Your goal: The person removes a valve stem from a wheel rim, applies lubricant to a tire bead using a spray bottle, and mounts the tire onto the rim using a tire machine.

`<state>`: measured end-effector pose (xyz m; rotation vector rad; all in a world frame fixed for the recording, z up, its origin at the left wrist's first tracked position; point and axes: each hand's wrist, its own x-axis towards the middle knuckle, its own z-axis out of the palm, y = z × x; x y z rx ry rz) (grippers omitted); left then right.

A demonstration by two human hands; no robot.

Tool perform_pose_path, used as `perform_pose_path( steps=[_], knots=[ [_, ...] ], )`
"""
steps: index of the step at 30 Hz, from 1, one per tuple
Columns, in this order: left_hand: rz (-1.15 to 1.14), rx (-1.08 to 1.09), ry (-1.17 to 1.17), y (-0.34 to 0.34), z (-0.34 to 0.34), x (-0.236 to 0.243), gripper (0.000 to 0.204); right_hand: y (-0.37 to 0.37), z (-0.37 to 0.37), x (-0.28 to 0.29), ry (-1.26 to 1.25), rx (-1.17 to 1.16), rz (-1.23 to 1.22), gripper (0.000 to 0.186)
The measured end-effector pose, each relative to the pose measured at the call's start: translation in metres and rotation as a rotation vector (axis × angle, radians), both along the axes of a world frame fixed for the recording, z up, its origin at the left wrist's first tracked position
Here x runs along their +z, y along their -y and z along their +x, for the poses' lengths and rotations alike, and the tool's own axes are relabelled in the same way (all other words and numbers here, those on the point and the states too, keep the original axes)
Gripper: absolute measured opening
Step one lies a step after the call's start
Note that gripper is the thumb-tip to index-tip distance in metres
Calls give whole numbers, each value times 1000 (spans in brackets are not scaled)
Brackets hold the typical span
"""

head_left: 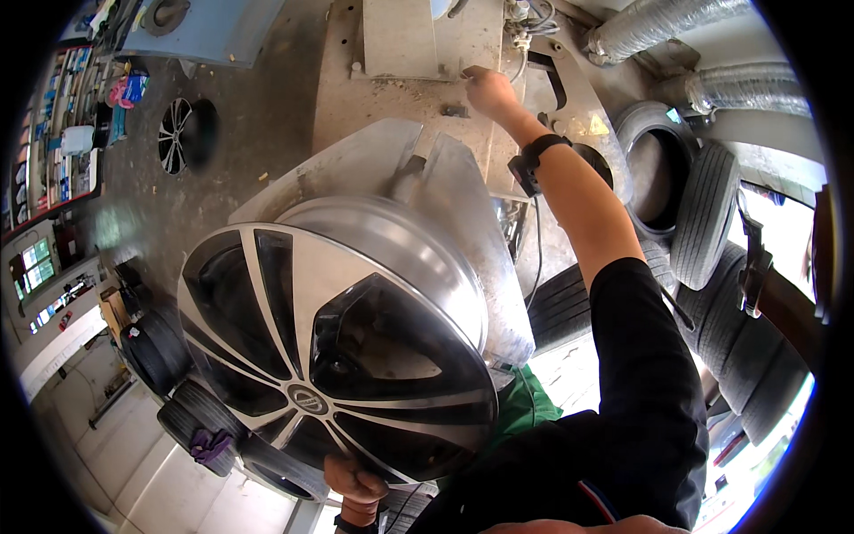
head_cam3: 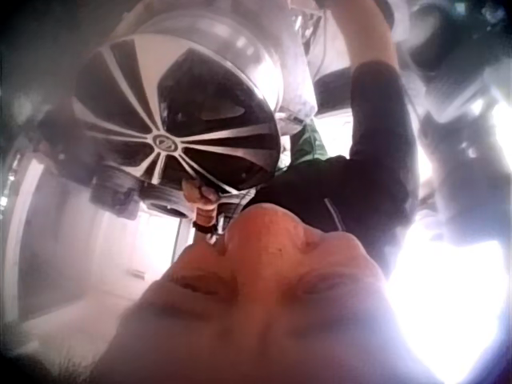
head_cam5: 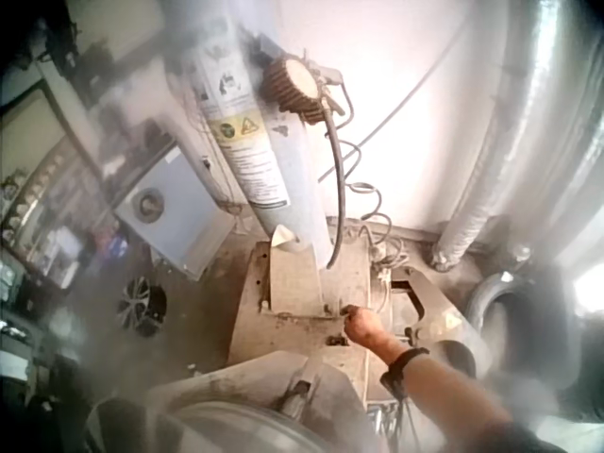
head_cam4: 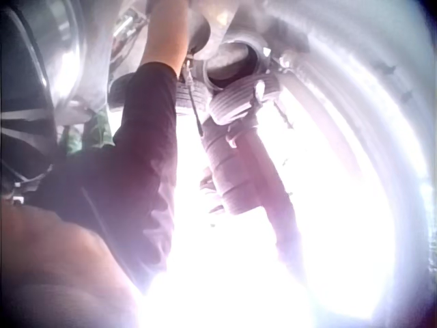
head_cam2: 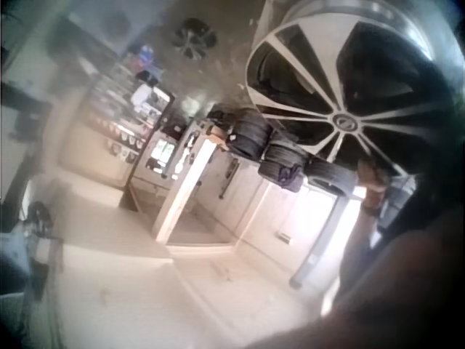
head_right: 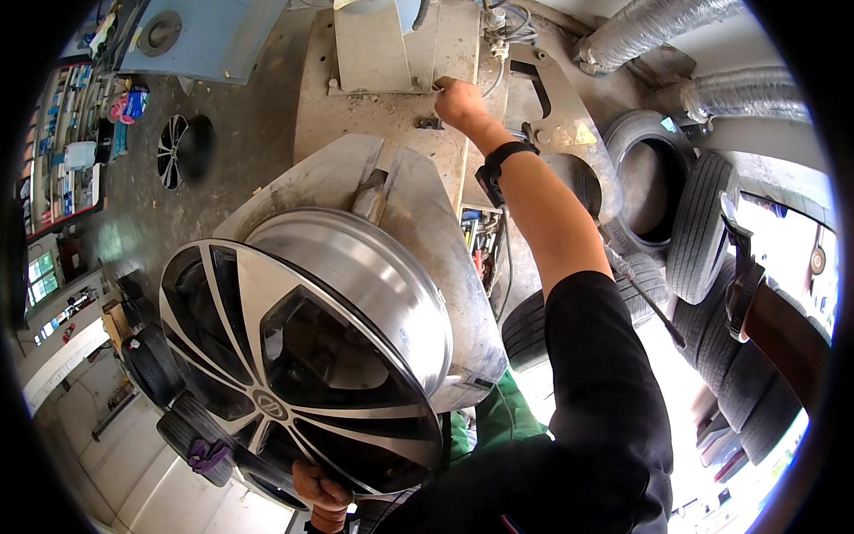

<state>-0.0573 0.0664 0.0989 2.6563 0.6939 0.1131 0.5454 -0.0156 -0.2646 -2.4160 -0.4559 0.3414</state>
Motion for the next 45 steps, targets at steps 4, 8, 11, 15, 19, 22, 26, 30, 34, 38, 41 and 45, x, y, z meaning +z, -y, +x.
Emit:
perform_pose_path(
  steps=[4, 8, 11, 15, 19, 22, 26, 30, 34, 38, 41, 45],
  knots=[
    [2, 18, 10, 4, -3, -2, 34, -22, -23, 37, -204, 200, -139, 37],
    [-1, 0, 27, -1, -6, -5, 33, -14, -59, 19, -136, 455, -193, 35],
    [-13, 25, 5, -1, -9, -2, 27, -3, -71, 1, -19, 517, -191, 30],
    [2, 10, 14, 0, -8, -1, 26, 13, -83, 7, 246, 390, 105, 22],
    [3, -27, 42, 0, 0, -2, 31, 51, -97, 20, 238, 1, 168, 19],
    [-12, -30, 51, 2, 5, -1, 35, 114, -149, 41, 122, -240, 188, 14],
    [-30, -45, 108, -1, 5, -1, 12, 218, -248, 53, -56, -386, 208, 17],
    [-35, -84, 113, -7, 6, 1, 3, 298, -353, 81, -147, -533, 84, 16],
    [-24, -61, 249, -2, 2, -7, 5, 351, -421, 129, -156, -619, 70, 17],
    [-10, -68, 313, -2, -5, -13, 9, 393, -482, 179, -56, -695, 155, 17],
    [50, -110, 364, -4, 0, -25, 11, 434, -542, 207, -22, -822, 404, 14],
    [67, -156, 425, 4, -39, -13, 12, 470, -620, 276, -50, -892, 356, 18]
  ],
)
